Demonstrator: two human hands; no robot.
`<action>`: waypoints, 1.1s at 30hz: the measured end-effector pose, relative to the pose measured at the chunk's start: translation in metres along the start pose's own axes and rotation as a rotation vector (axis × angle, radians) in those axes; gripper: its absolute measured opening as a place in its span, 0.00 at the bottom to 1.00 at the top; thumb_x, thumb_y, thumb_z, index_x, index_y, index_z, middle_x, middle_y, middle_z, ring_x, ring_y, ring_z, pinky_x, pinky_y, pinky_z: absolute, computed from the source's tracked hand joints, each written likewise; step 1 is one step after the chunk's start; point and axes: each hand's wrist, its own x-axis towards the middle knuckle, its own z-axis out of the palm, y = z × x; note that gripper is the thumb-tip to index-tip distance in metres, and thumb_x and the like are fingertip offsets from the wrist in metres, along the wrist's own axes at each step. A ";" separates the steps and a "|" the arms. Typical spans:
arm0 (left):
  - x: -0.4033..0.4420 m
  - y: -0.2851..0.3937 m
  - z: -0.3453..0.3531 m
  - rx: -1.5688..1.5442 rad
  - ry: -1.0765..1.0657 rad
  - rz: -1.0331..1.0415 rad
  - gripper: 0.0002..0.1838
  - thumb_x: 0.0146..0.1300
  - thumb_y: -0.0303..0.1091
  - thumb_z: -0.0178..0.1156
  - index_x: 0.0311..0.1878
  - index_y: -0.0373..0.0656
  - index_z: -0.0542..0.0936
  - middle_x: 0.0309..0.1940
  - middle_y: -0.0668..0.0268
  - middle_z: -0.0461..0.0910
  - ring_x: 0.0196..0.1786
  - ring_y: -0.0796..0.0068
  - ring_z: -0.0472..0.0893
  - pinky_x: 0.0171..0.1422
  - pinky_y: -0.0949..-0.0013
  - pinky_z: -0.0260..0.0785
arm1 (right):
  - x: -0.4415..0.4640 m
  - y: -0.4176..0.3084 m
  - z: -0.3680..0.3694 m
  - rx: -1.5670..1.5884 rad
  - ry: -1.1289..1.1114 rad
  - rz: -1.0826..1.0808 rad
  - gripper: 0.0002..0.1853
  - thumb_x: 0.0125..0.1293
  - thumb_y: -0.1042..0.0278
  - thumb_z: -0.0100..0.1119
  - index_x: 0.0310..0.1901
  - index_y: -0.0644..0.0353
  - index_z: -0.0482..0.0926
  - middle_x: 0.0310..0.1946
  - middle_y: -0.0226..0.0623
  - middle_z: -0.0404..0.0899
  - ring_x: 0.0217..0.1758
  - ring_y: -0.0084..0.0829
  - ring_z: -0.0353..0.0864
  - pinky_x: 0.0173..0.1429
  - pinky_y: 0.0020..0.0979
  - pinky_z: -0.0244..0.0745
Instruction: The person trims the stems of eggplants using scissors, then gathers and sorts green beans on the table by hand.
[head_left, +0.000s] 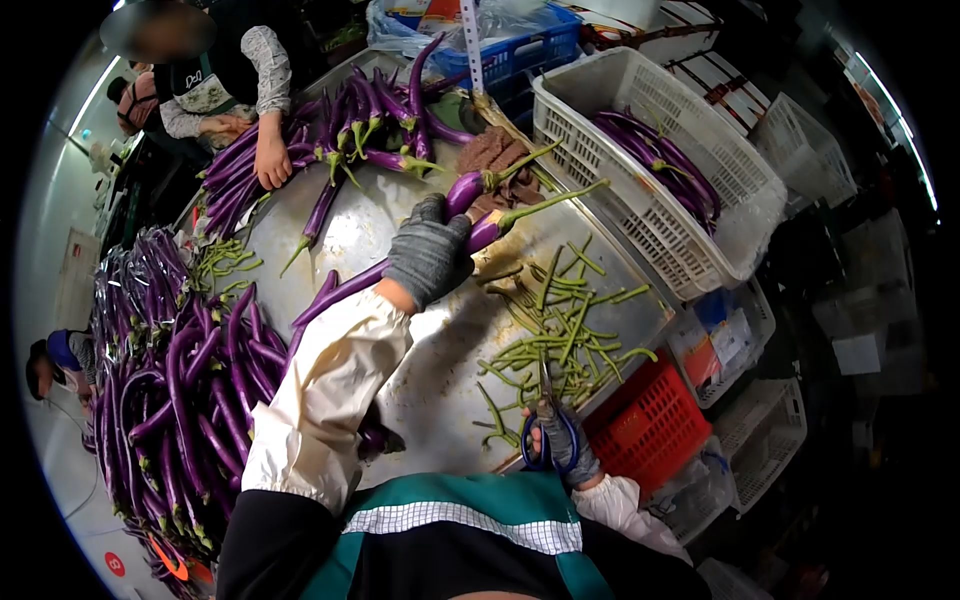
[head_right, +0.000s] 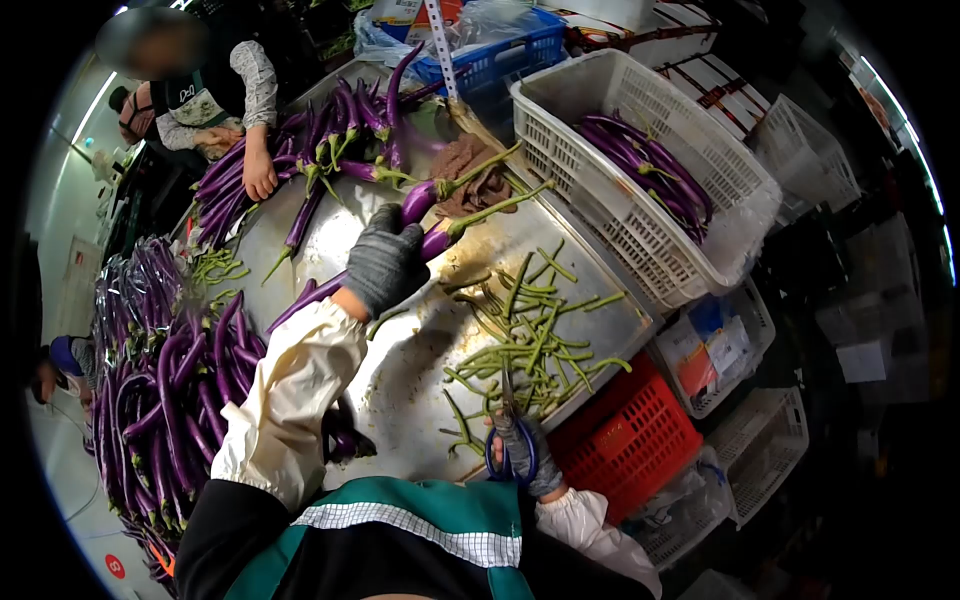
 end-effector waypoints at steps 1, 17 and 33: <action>-0.007 0.013 -0.015 0.037 0.049 0.010 0.16 0.37 0.34 0.59 0.34 0.41 0.74 0.39 0.47 0.70 0.39 0.49 0.73 0.42 0.56 0.68 | -0.001 0.003 0.000 0.099 -0.050 0.000 0.13 0.64 0.62 0.48 0.45 0.61 0.70 0.18 0.25 0.72 0.16 0.16 0.70 0.20 0.17 0.66; -0.117 0.085 -0.084 0.238 -0.021 -0.029 0.09 0.38 0.30 0.56 0.28 0.43 0.74 0.32 0.54 0.68 0.35 0.54 0.71 0.33 0.54 0.64 | -0.021 -0.038 0.068 -1.504 0.171 -1.080 0.31 0.49 0.45 0.61 0.46 0.65 0.69 0.19 0.33 0.68 0.21 0.29 0.70 0.29 0.29 0.69; -0.155 0.090 -0.067 0.232 -0.038 -0.092 0.08 0.39 0.30 0.55 0.28 0.43 0.74 0.33 0.54 0.68 0.35 0.54 0.71 0.37 0.56 0.63 | -0.031 -0.028 0.085 -1.501 0.059 -0.870 0.33 0.49 0.46 0.60 0.46 0.70 0.69 0.37 0.55 0.72 0.40 0.48 0.73 0.44 0.38 0.69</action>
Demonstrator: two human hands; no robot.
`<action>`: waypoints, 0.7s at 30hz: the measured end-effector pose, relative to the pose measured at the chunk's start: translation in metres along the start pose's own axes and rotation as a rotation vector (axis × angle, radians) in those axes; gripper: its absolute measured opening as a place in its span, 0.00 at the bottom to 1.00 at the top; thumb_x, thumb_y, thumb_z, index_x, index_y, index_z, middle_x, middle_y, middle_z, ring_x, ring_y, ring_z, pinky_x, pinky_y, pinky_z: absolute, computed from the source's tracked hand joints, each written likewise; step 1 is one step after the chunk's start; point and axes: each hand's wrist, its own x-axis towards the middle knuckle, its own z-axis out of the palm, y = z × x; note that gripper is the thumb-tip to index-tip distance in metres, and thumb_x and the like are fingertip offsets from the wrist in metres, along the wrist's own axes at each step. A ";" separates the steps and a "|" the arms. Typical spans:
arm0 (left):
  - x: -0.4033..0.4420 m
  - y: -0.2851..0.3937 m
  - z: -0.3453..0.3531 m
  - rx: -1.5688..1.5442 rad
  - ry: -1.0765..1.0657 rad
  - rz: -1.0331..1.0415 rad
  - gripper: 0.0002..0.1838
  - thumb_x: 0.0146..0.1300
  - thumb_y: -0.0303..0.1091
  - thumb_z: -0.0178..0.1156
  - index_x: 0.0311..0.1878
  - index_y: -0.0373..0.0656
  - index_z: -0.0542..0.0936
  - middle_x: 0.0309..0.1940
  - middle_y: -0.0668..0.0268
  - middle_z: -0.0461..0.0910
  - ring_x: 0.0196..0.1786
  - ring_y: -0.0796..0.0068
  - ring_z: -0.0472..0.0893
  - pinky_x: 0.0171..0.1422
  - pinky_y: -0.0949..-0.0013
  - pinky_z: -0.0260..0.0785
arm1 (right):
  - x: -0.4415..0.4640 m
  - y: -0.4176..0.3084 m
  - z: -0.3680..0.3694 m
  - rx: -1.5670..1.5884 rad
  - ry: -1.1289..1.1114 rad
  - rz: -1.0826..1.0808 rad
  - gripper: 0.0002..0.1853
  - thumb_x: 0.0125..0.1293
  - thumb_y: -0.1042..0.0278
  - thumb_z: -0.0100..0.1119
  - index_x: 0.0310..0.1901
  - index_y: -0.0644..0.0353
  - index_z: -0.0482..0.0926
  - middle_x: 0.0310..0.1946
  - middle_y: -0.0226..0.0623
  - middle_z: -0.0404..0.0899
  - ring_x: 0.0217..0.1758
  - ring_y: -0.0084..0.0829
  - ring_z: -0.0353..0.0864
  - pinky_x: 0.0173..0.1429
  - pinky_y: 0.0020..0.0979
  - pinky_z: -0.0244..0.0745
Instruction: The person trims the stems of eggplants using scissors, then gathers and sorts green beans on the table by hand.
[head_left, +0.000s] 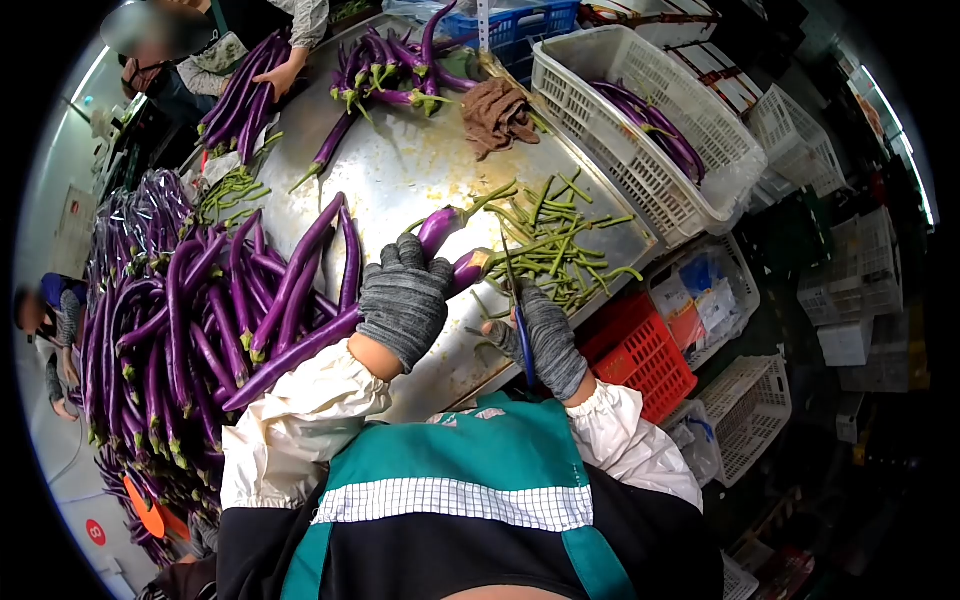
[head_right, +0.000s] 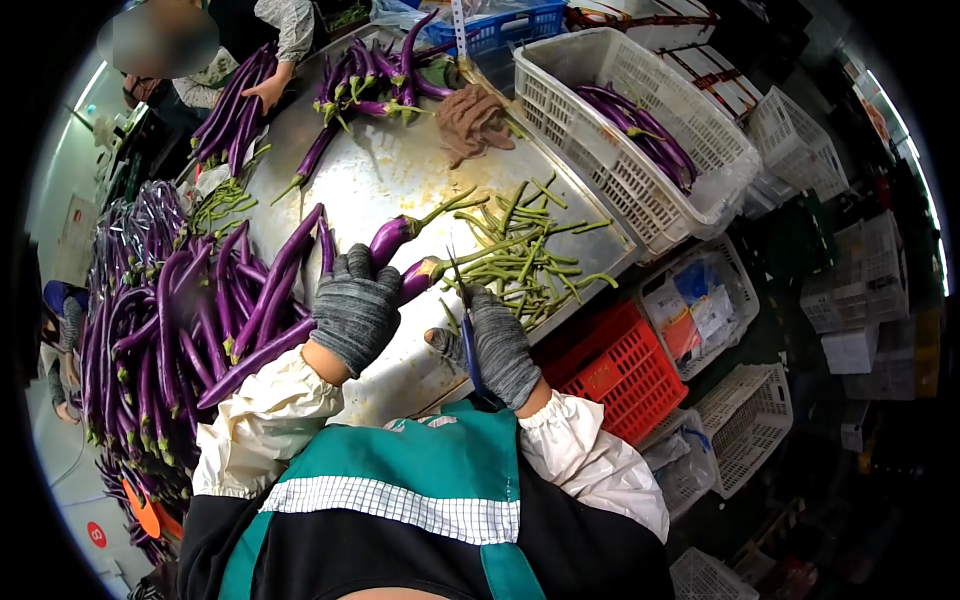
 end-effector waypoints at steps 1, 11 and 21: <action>0.000 0.000 0.000 0.011 -0.013 -0.006 0.08 0.39 0.30 0.56 0.28 0.43 0.74 0.33 0.54 0.69 0.36 0.55 0.71 0.37 0.56 0.63 | 0.000 0.002 0.002 -0.003 -0.006 0.000 0.33 0.49 0.46 0.60 0.46 0.70 0.69 0.37 0.55 0.71 0.40 0.48 0.73 0.45 0.38 0.68; -0.003 -0.001 0.007 0.012 -0.108 -0.037 0.10 0.40 0.31 0.57 0.31 0.44 0.75 0.35 0.54 0.68 0.37 0.55 0.71 0.36 0.56 0.63 | -0.003 0.022 0.020 0.022 0.128 -0.050 0.23 0.58 0.49 0.52 0.40 0.65 0.71 0.22 0.45 0.73 0.27 0.41 0.74 0.32 0.35 0.68; -0.012 -0.005 0.041 0.068 -0.272 -0.082 0.09 0.46 0.30 0.52 0.33 0.45 0.76 0.37 0.54 0.68 0.40 0.58 0.70 0.36 0.58 0.64 | -0.004 0.037 0.051 0.210 -0.042 0.253 0.22 0.63 0.50 0.46 0.31 0.66 0.73 0.20 0.44 0.72 0.22 0.39 0.71 0.31 0.34 0.66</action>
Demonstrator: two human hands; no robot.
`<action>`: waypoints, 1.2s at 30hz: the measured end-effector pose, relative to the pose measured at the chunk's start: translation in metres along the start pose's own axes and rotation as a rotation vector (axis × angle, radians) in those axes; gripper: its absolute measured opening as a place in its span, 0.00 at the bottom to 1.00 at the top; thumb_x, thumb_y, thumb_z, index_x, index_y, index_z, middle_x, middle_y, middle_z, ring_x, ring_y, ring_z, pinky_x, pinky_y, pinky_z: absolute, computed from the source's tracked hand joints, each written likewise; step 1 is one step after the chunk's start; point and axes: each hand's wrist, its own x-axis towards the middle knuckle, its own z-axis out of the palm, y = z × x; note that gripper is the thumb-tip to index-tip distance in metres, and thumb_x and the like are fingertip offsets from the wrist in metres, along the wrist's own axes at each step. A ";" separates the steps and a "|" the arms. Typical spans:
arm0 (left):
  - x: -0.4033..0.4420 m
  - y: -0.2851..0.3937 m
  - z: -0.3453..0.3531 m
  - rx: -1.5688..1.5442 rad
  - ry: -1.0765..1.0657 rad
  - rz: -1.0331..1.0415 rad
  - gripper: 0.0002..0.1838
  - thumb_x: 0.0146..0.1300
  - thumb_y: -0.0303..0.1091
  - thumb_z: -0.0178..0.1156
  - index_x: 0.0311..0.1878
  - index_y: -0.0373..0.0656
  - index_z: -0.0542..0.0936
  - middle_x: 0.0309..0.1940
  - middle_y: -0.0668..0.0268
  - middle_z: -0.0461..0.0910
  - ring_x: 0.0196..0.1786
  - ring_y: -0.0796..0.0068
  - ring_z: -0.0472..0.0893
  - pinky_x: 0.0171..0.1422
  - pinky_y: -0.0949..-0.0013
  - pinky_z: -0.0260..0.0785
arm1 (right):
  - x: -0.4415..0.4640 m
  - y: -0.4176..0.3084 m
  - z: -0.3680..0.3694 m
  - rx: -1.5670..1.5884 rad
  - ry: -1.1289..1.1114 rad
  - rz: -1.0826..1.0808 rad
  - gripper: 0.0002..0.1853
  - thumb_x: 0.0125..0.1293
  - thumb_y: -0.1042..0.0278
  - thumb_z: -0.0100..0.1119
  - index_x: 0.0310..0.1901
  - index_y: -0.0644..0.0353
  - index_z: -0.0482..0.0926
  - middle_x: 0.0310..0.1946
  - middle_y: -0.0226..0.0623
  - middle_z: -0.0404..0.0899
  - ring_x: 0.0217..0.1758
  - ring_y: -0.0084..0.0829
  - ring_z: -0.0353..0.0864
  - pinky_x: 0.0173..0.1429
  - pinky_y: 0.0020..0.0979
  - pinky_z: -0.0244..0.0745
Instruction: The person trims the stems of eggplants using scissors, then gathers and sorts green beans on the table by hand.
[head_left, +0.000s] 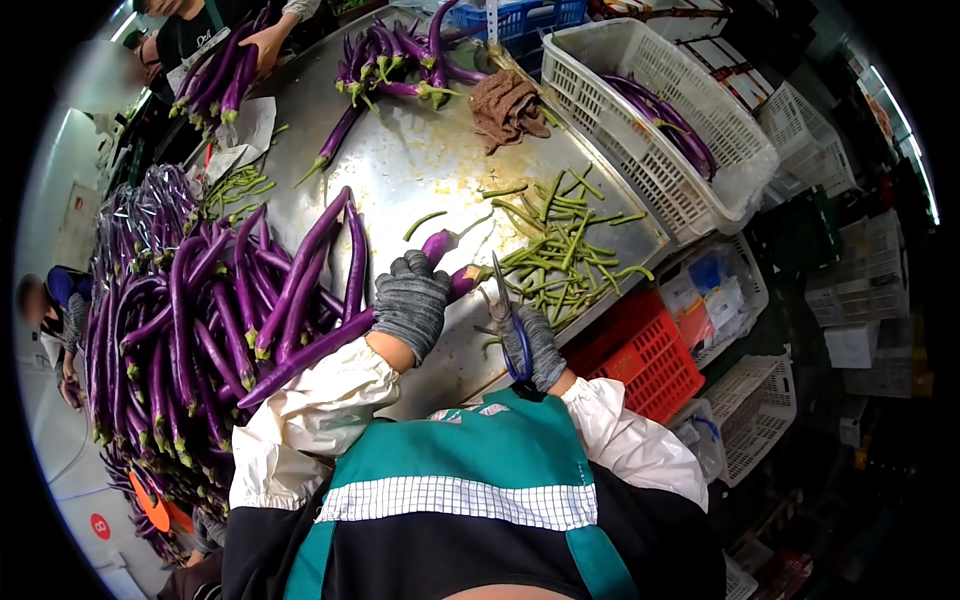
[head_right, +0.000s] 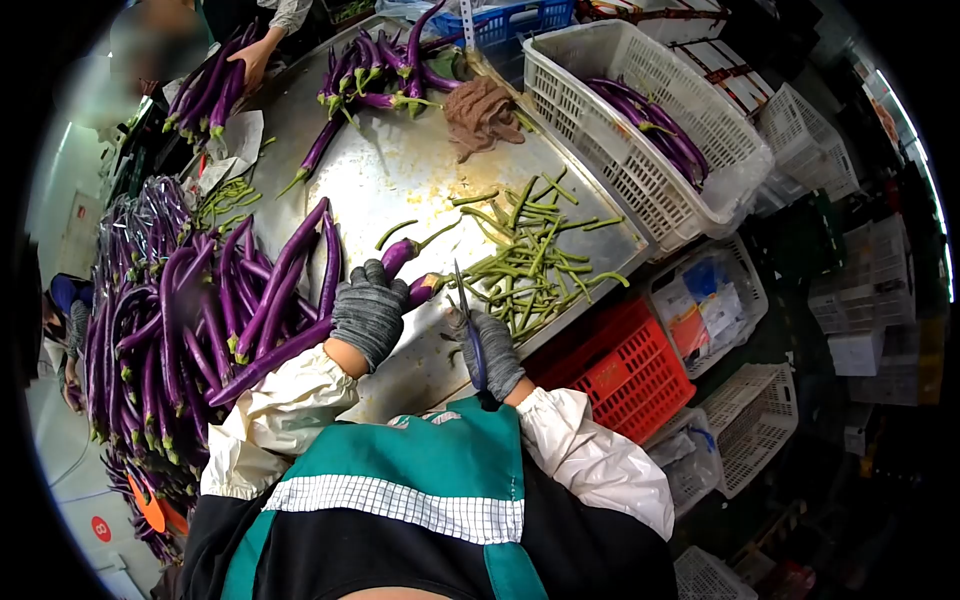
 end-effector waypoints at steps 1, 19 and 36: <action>0.000 -0.001 -0.001 0.001 -0.002 0.000 0.09 0.46 0.30 0.52 0.33 0.45 0.76 0.37 0.54 0.68 0.40 0.58 0.70 0.36 0.58 0.64 | -0.001 0.000 0.001 0.033 -0.029 0.068 0.23 0.63 0.48 0.46 0.30 0.65 0.73 0.18 0.41 0.71 0.21 0.36 0.71 0.29 0.32 0.66; -0.014 -0.022 -0.070 -0.315 -0.023 0.190 0.16 0.37 0.35 0.59 0.32 0.41 0.74 0.32 0.51 0.68 0.37 0.53 0.72 0.40 0.56 0.67 | 0.012 -0.020 -0.020 0.746 -0.403 -0.055 0.26 0.62 0.39 0.39 0.31 0.59 0.67 0.16 0.27 0.66 0.20 0.19 0.67 0.26 0.21 0.64; -0.012 -0.017 -0.060 -0.298 -0.078 0.173 0.18 0.34 0.35 0.61 0.33 0.40 0.73 0.34 0.52 0.68 0.37 0.51 0.72 0.38 0.55 0.67 | 0.010 -0.023 -0.012 0.804 -0.293 0.172 0.24 0.62 0.42 0.43 0.32 0.60 0.71 0.12 0.22 0.64 0.10 0.15 0.62 0.14 0.17 0.58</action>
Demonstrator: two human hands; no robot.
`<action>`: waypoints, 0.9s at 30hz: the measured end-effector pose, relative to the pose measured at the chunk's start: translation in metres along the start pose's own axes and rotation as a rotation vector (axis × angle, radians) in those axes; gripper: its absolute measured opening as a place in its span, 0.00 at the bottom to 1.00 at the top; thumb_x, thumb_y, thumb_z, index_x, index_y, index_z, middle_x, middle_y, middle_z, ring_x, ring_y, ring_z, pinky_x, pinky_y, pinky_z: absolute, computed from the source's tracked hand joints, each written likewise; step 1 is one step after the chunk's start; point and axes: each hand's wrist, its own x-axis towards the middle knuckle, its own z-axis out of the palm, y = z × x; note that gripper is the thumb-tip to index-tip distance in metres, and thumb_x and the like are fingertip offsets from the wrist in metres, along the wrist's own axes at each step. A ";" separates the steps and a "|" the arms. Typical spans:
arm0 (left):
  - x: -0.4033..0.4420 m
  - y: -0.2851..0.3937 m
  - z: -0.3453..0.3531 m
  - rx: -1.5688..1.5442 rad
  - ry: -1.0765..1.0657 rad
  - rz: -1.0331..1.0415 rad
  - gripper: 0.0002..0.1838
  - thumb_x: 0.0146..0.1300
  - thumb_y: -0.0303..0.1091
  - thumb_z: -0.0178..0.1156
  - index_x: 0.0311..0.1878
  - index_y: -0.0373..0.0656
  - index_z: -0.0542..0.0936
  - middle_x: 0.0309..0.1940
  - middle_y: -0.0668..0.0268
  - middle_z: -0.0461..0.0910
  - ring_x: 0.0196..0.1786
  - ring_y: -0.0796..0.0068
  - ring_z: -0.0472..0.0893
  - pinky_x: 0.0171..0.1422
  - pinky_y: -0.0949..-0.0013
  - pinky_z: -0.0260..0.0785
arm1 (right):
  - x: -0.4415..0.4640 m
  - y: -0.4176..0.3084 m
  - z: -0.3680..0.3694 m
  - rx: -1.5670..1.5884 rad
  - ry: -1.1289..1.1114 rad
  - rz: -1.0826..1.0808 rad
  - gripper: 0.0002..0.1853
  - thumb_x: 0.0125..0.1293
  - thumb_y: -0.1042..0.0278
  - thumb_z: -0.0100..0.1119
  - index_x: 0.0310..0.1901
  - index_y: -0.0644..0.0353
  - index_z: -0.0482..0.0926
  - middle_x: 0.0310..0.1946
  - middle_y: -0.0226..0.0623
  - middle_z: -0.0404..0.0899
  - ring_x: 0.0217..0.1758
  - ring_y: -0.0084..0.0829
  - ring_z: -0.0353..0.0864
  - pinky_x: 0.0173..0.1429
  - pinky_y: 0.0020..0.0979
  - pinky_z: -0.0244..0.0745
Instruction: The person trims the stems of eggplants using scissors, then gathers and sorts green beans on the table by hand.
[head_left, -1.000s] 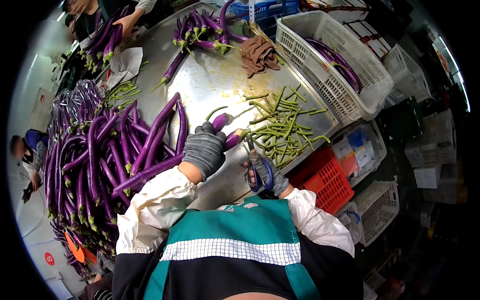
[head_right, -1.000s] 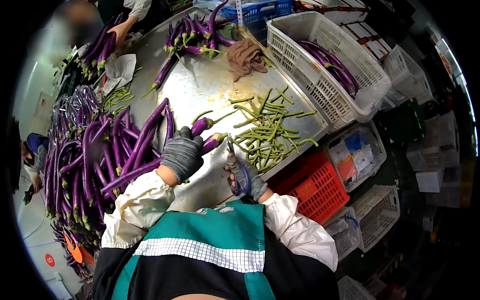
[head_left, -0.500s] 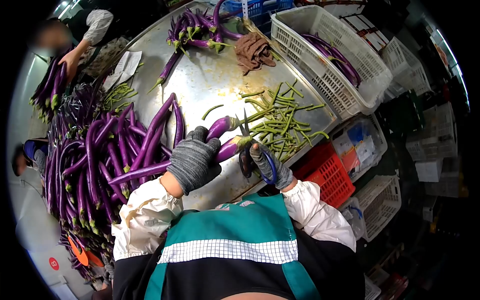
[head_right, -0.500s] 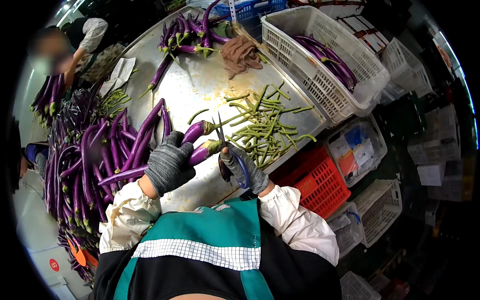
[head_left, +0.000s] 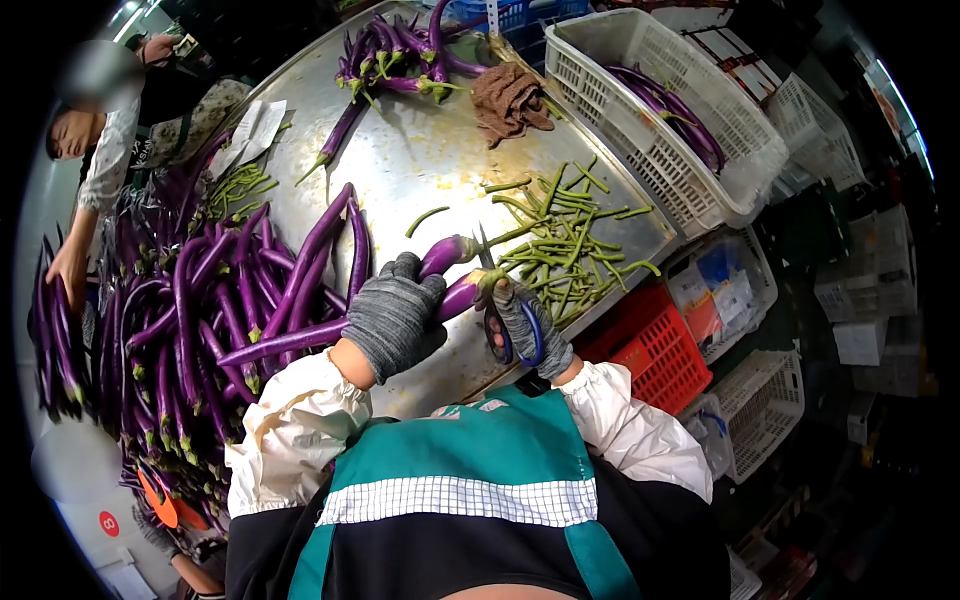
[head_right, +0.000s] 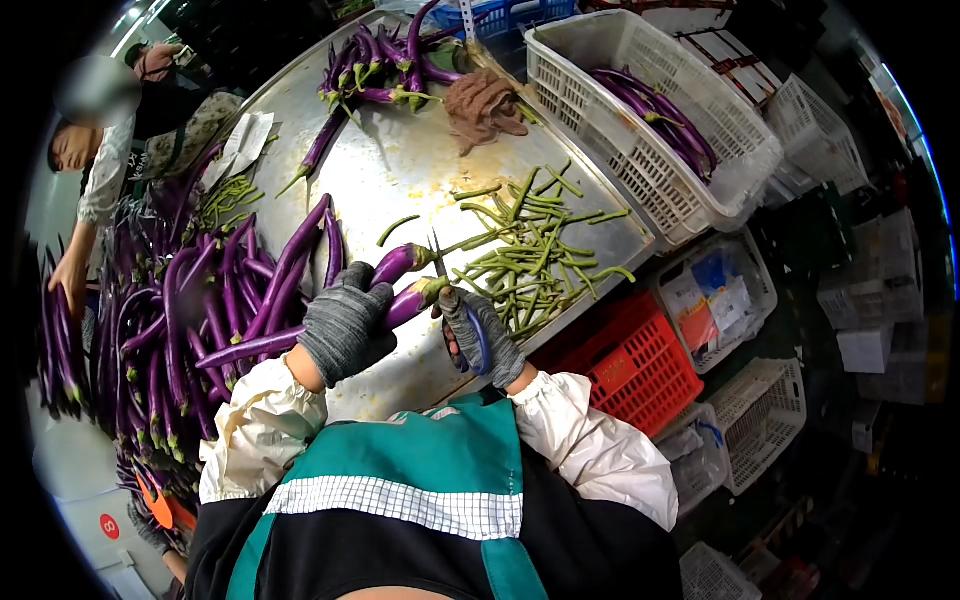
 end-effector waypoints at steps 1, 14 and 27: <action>0.001 -0.001 0.001 -0.007 -0.022 0.002 0.17 0.36 0.35 0.60 0.33 0.41 0.73 0.34 0.52 0.69 0.37 0.52 0.72 0.39 0.56 0.67 | 0.003 0.008 -0.005 0.206 -0.065 0.022 0.22 0.62 0.44 0.45 0.32 0.59 0.72 0.12 0.23 0.65 0.09 0.15 0.62 0.13 0.16 0.58; -0.047 -0.100 -0.117 -1.129 1.048 -0.167 0.11 0.51 0.29 0.58 0.40 0.40 0.74 0.28 0.67 0.73 0.34 0.76 0.72 0.38 0.72 0.67 | -0.016 0.038 -0.051 0.480 -0.061 0.279 0.21 0.66 0.52 0.41 0.43 0.65 0.70 0.17 0.26 0.68 0.15 0.19 0.67 0.17 0.20 0.63; -0.197 -0.217 -0.078 -1.387 2.220 -0.312 0.32 0.53 0.49 0.60 0.53 0.34 0.65 0.52 0.49 0.67 0.52 0.57 0.69 0.56 0.46 0.63 | -0.022 0.054 -0.063 0.615 -0.169 0.379 0.26 0.65 0.44 0.34 0.45 0.60 0.70 0.21 0.32 0.72 0.20 0.30 0.72 0.22 0.31 0.68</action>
